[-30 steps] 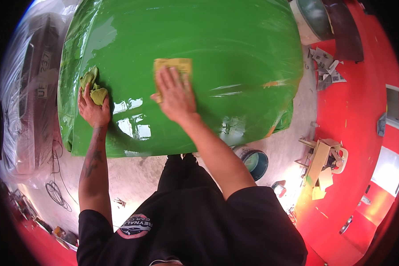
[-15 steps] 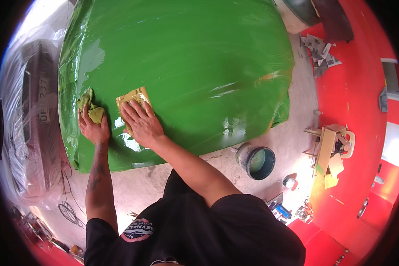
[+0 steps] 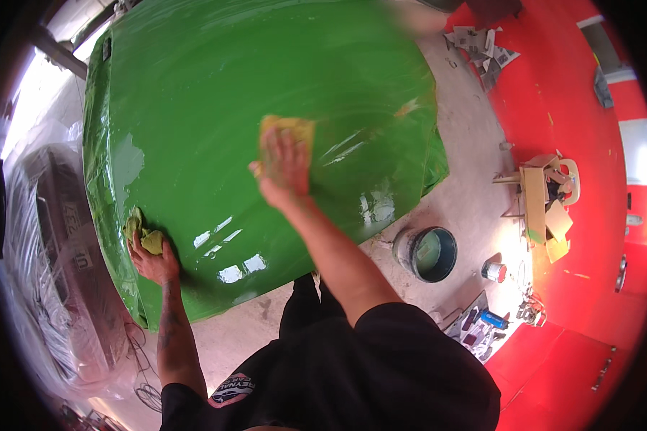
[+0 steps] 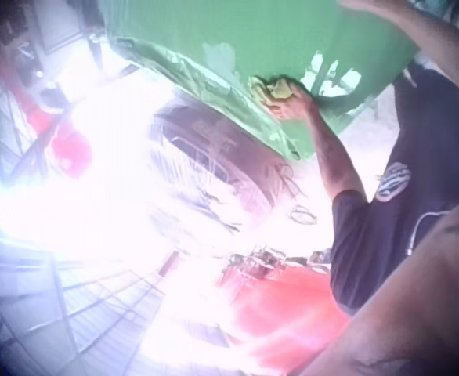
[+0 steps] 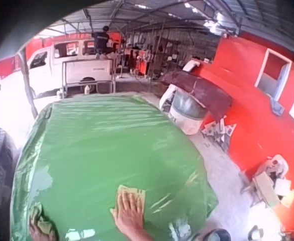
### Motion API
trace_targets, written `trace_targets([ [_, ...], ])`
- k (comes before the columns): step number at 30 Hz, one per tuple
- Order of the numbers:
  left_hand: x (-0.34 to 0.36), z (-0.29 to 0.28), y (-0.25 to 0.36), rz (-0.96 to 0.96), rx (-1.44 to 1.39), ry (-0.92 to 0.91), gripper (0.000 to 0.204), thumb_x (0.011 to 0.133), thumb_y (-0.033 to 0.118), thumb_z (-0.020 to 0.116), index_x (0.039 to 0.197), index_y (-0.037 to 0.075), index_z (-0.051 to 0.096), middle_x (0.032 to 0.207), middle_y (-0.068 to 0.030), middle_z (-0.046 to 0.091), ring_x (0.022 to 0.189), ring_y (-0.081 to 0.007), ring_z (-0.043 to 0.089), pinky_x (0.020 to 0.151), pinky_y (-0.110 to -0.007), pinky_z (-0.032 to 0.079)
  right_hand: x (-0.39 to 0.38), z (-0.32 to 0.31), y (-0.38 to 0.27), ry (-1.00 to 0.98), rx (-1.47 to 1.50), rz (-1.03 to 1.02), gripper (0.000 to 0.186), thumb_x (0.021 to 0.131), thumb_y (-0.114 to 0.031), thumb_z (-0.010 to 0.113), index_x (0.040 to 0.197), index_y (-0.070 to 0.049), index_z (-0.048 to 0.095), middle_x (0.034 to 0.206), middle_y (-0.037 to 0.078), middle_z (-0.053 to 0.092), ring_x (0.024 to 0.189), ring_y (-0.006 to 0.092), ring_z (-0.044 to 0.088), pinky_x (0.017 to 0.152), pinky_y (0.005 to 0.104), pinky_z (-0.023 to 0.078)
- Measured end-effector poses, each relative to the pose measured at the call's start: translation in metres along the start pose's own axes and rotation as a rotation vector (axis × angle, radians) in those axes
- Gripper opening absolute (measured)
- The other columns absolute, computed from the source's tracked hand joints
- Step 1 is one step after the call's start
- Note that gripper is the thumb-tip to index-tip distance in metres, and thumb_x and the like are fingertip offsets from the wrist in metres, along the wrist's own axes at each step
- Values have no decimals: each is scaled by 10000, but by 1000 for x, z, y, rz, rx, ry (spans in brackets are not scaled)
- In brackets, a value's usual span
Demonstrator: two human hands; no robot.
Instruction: The person wet-sands the surface of a car hood using sandpaper and a cloth, dipping the cloth into a bucket of water.
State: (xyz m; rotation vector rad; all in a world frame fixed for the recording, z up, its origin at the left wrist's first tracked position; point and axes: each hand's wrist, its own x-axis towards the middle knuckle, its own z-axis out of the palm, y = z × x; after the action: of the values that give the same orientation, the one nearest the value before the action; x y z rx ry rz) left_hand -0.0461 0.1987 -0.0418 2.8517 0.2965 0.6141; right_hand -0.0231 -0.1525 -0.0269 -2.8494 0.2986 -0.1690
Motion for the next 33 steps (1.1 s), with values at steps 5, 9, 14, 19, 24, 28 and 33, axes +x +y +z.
trace_targets([
  [5,0,3,-3,18,10,-15,771,762,478,706,1426,208,422,1464,-165,397,1338,-378,391,1051,-540,357,-72,19,-112,-409,94,-557,701,988,-519,351,1535,-93,248,1615,68,195,1487,280,160,1202,477,90],
  [9,5,2,-7,62,-12,-18,737,779,486,695,1398,166,455,1397,-195,446,1284,-406,444,1025,-545,387,-38,-5,-56,-291,27,-545,683,1002,-517,301,1545,-112,216,1621,52,177,1496,255,133,1210,452,67],
  [14,5,-1,8,36,-77,-4,624,809,420,696,1329,124,517,1330,-188,495,1229,-389,481,1001,-518,411,40,-24,94,-165,-114,-197,698,1009,-555,191,1557,-126,145,1628,45,138,1500,246,108,1214,432,63],
  [19,-15,7,76,58,-6,-17,666,813,511,691,1324,121,519,1333,-196,485,1242,-386,466,1010,-517,397,96,-62,237,-157,-152,88,747,985,-622,169,1560,-150,102,1628,46,121,1496,238,122,1210,437,115],
  [24,-44,25,199,98,-42,11,670,785,499,713,1310,129,520,1372,-210,463,1286,-384,426,1039,-518,363,156,-93,394,-94,-50,367,737,996,-592,246,1552,-116,164,1628,54,131,1492,263,138,1195,487,147],
  [28,-53,50,315,103,-46,-18,708,748,528,726,1318,170,506,1381,-214,455,1287,-386,425,1034,-534,354,198,-85,395,-71,14,399,722,1010,-558,240,1554,-94,143,1630,84,102,1495,303,105,1195,502,113],
  [33,-43,74,404,136,-47,-19,703,750,501,729,1331,182,495,1393,-185,457,1287,-381,425,1056,-512,338,128,-71,227,-160,-9,-373,736,973,-533,383,1517,-51,270,1599,119,222,1476,324,183,1189,526,119],
])
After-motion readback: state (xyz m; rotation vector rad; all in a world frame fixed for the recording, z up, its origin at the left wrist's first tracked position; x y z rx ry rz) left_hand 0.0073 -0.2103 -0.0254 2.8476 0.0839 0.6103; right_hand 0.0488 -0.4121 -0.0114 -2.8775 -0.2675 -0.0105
